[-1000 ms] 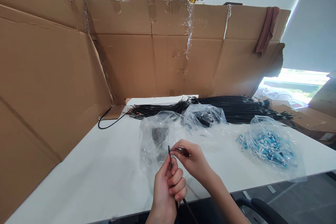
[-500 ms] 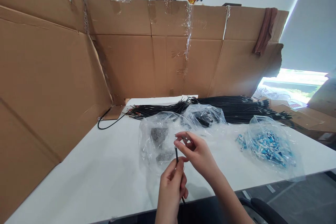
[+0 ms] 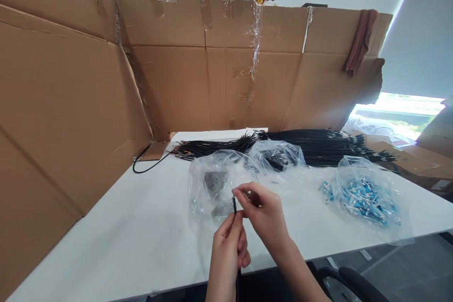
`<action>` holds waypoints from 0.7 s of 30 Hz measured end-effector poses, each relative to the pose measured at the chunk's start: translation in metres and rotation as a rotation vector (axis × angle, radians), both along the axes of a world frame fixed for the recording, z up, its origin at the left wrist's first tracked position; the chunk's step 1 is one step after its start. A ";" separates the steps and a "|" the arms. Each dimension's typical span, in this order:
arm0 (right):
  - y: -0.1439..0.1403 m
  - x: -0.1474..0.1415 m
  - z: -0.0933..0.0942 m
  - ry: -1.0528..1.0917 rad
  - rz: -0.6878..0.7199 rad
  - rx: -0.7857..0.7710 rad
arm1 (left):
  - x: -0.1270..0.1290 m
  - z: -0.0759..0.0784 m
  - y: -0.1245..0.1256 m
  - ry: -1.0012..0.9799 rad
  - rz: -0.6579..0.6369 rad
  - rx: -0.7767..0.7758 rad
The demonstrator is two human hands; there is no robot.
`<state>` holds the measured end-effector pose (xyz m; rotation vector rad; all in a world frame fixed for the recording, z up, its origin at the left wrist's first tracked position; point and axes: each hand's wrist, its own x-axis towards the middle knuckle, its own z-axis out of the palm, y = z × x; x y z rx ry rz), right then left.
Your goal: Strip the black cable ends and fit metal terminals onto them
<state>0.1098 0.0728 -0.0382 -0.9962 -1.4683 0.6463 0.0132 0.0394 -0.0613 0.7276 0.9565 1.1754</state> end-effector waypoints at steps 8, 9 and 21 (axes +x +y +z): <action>-0.004 -0.002 -0.012 -0.051 0.132 0.277 | -0.018 0.010 -0.005 -0.079 -0.013 0.036; -0.004 -0.002 -0.012 -0.056 0.141 0.286 | -0.019 0.010 -0.005 -0.083 -0.017 0.040; 0.011 0.016 -0.012 0.216 0.142 -0.226 | -0.024 0.019 -0.004 -0.153 -0.189 0.103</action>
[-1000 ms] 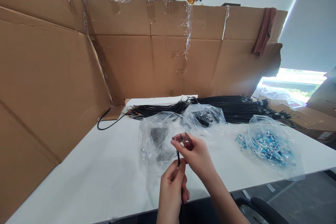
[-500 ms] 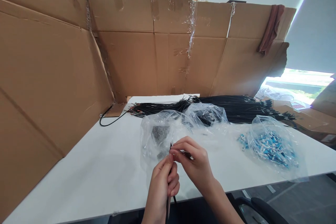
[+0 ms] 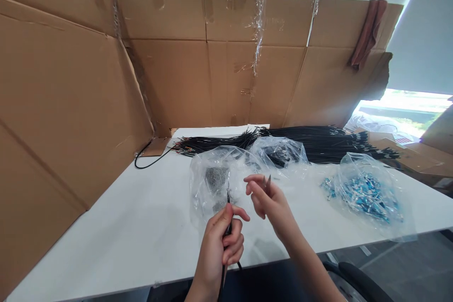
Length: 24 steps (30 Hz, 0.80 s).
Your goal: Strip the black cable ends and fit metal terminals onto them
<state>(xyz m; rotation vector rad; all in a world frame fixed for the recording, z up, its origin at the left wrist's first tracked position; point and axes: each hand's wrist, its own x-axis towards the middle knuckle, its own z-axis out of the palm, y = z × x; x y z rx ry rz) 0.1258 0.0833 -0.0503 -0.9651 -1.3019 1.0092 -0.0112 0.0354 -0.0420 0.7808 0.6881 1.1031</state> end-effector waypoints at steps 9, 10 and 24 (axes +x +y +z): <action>0.021 0.005 0.000 -0.271 -0.037 0.003 | -0.003 -0.004 0.004 -0.005 -0.037 0.004; 0.017 0.004 0.001 -0.281 0.006 -0.001 | -0.003 -0.004 0.003 -0.001 -0.036 -0.002; -0.001 0.003 0.035 -0.629 0.319 -0.123 | -0.014 0.000 0.002 0.109 -0.016 -0.002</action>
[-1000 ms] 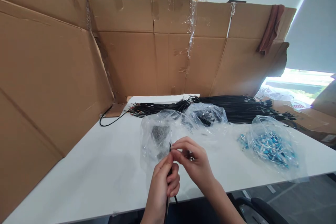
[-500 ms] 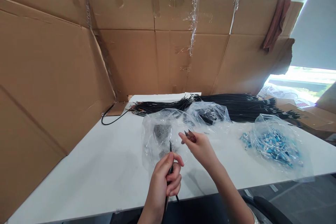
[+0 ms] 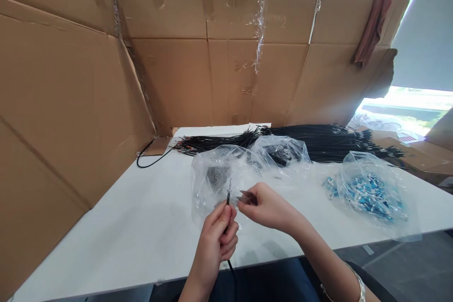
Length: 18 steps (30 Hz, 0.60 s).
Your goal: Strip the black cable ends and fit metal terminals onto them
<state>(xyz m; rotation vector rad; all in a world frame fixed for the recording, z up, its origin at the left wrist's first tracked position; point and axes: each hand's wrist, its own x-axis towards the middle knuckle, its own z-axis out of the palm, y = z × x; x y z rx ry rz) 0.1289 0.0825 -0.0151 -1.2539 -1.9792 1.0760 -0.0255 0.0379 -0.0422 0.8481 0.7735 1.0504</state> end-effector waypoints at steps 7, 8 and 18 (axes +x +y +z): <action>0.007 -0.003 0.003 -0.087 -0.035 0.040 | 0.000 -0.004 0.001 0.005 -0.031 -0.005; 0.008 -0.003 0.003 -0.099 -0.035 0.041 | 0.000 -0.004 0.001 0.002 -0.032 -0.007; 0.014 -0.003 0.010 -0.156 0.011 0.029 | 0.000 -0.003 0.002 -0.034 -0.057 -0.032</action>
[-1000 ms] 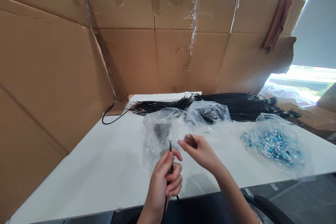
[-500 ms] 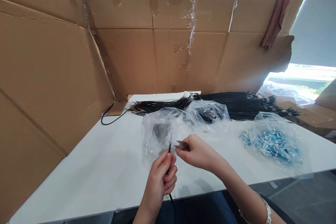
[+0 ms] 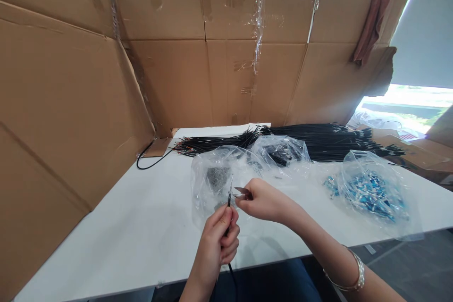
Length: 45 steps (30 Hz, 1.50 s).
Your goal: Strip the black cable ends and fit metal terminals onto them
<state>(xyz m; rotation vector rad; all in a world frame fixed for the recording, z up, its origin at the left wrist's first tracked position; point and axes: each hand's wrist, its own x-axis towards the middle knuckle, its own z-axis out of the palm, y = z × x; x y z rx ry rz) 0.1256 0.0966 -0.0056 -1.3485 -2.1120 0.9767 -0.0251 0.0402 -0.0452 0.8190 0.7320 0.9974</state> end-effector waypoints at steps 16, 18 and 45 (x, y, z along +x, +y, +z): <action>0.041 -0.005 0.001 -0.110 0.238 -0.673 | -0.001 -0.007 0.017 -0.245 -0.092 -0.163; 0.048 -0.005 0.001 -0.142 0.258 -0.763 | -0.004 -0.009 0.022 -0.266 -0.116 -0.189; 0.086 -0.012 -0.027 -0.409 0.139 -0.982 | -0.010 -0.020 0.050 -0.401 -0.111 -0.436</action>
